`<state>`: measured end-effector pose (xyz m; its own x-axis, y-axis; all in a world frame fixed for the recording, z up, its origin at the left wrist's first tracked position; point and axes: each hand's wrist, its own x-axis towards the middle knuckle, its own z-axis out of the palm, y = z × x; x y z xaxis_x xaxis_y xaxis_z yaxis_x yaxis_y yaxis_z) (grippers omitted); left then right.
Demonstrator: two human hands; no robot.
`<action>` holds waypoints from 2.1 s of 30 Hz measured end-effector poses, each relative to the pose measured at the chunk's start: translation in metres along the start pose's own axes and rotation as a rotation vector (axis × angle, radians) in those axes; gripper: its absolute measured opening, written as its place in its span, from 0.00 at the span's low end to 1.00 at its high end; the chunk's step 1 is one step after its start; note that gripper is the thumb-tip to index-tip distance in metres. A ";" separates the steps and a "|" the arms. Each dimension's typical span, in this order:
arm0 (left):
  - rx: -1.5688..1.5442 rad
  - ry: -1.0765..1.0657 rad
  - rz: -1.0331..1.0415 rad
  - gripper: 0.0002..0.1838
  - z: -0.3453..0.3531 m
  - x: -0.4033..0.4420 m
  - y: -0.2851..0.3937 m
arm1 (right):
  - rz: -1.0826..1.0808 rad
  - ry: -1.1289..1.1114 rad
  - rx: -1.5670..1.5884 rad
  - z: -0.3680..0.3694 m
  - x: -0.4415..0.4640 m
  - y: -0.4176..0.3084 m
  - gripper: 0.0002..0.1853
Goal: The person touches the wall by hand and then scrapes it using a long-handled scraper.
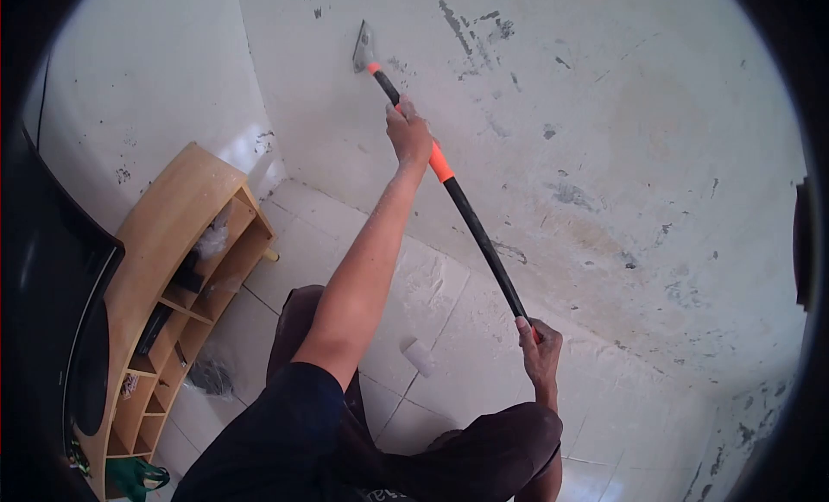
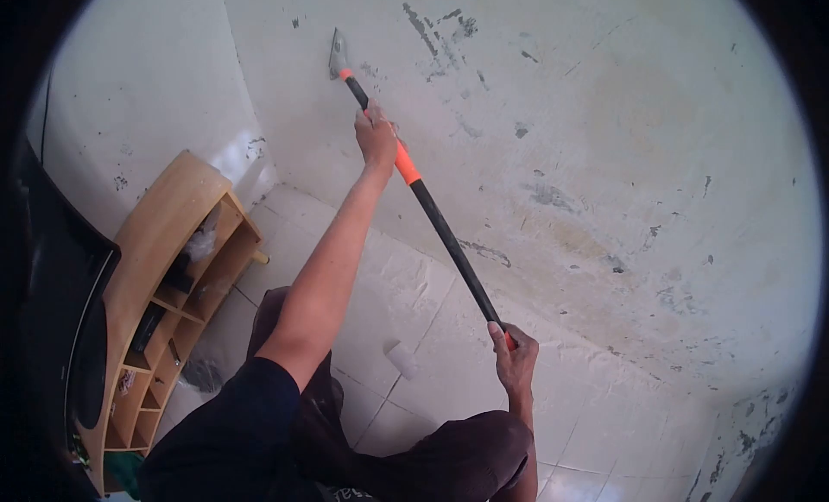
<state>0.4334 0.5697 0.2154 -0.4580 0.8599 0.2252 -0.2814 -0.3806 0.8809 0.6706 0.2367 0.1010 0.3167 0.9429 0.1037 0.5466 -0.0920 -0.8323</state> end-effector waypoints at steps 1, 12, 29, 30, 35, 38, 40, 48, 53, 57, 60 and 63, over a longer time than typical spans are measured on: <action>-0.001 -0.005 0.006 0.18 0.001 -0.004 -0.003 | -0.003 0.005 0.005 -0.002 -0.007 0.003 0.29; 0.035 -0.170 -0.217 0.18 0.035 -0.221 -0.070 | 0.278 0.128 -0.125 -0.080 -0.161 0.126 0.28; 0.007 -0.282 -0.266 0.16 0.032 -0.240 -0.112 | 0.367 0.179 0.022 -0.032 -0.172 0.198 0.27; 0.015 -0.285 -0.268 0.16 0.032 -0.241 -0.115 | 0.375 0.194 0.029 -0.028 -0.169 0.196 0.27; 0.109 -0.269 -0.116 0.15 0.025 -0.229 -0.129 | 0.392 0.204 0.091 -0.010 -0.140 0.186 0.28; 0.040 -0.235 -0.193 0.14 0.023 -0.205 -0.115 | 0.443 0.087 0.153 -0.003 -0.123 0.204 0.25; 0.014 -0.196 -0.199 0.13 0.025 -0.180 -0.100 | 0.379 0.062 0.166 0.001 -0.100 0.202 0.23; 0.213 -0.018 0.120 0.21 0.001 -0.050 -0.080 | 0.150 0.030 0.137 0.022 -0.035 0.093 0.21; 0.072 -0.048 -0.005 0.22 -0.009 -0.010 -0.018 | -0.037 -0.057 0.064 0.028 -0.006 0.041 0.19; 0.074 -0.057 -0.080 0.21 -0.006 -0.045 -0.028 | 0.117 -0.216 0.240 0.006 -0.039 0.050 0.22; 0.115 -0.094 -0.083 0.20 0.007 -0.098 -0.046 | 0.228 -0.184 0.210 -0.016 -0.082 0.075 0.18; 0.110 -0.160 -0.116 0.18 0.021 -0.154 -0.060 | 0.286 0.020 0.127 -0.028 -0.123 0.117 0.24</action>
<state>0.5380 0.4675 0.1371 -0.2854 0.9423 0.1752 -0.2270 -0.2441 0.9428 0.7173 0.1010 0.0067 0.4598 0.8778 -0.1346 0.3323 -0.3106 -0.8906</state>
